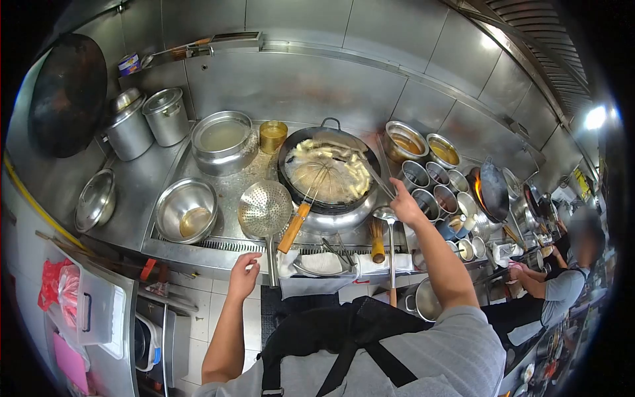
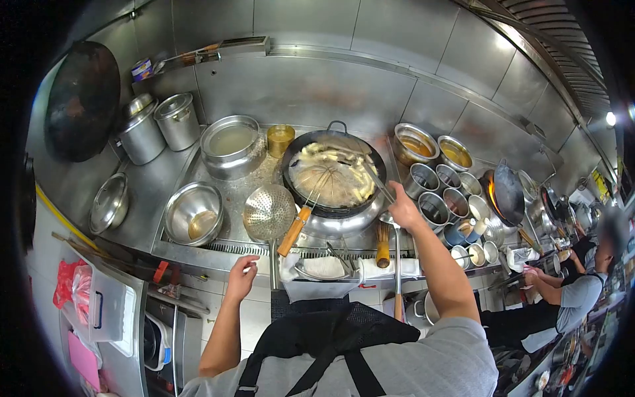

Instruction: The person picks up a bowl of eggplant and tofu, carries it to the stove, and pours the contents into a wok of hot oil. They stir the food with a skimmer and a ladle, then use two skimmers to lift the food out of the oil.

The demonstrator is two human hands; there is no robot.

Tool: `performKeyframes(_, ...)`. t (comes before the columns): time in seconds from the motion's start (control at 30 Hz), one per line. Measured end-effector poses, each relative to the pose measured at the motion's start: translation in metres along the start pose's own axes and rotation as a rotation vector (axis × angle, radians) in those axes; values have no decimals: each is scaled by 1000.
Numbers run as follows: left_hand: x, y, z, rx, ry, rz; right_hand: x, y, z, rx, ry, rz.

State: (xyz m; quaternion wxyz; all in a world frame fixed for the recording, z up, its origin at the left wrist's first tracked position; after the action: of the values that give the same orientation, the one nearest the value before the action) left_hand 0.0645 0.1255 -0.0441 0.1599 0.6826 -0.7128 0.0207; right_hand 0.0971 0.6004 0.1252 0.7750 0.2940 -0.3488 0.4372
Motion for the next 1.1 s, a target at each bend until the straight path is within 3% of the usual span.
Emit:
performKeyframes(0.03,-8,13,7,11,3,44,3,-12,6,-124,65,50)
performKeyframes(0.07,-17,23,13,22,8,88,-5,-21,2,-134,55,54)
performKeyframes(0.13,-38,44,16,4,45,122,-30,-36,-17,-99,335,29)
performKeyframes(0.2,-59,58,12,-17,88,164,-52,-34,-54,13,119,0)
performKeyframes(0.3,-90,69,1,-73,268,257,-52,-36,-49,100,88,13)
performKeyframes(0.4,-109,75,0,-69,329,299,-57,-59,-56,9,42,46)
performKeyframes(0.43,-115,77,2,-123,310,272,-57,-69,-59,243,33,-122)
performKeyframes(0.47,-120,75,5,-172,289,247,-59,-78,-74,236,37,-119)
performKeyframes(0.53,-125,74,-5,-112,310,260,-36,-104,-61,19,132,25)
performKeyframes(0.6,-131,73,-3,-56,328,260,-29,-116,-60,-418,289,222)
performKeyframes(0.63,-132,75,0,-79,314,244,-28,-120,-66,-454,281,248)
performKeyframes(0.73,-129,78,-9,-95,389,233,-47,-107,-132,-255,138,187)
performKeyframes(0.8,-120,81,-17,-123,449,213,-46,-90,-147,192,-21,-14)
performKeyframes(0.87,-111,82,-44,-111,485,201,-40,-71,-147,112,3,60)
performKeyframes(0.97,-104,92,-48,-204,547,209,-34,-46,-143,-15,-211,177)
performKeyframes(1.07,-104,87,-68,-152,638,189,-43,-21,-161,70,-219,121)
performKeyframes(1.1,-105,84,-76,-148,641,183,-34,-19,-143,-19,-230,173)
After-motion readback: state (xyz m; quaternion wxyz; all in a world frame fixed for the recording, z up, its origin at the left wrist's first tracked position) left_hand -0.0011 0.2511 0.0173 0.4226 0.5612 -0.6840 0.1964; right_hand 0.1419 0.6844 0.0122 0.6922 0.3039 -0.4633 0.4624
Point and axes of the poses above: each hand's wrist, its own y-axis towards the middle knuckle, its own x-axis out of the back of the hand, z = x × y, the point moved 4 cm from there along y, towards the middle knuckle, and after that the axes turned 12 degrees about -z, right-handed, at the moved point
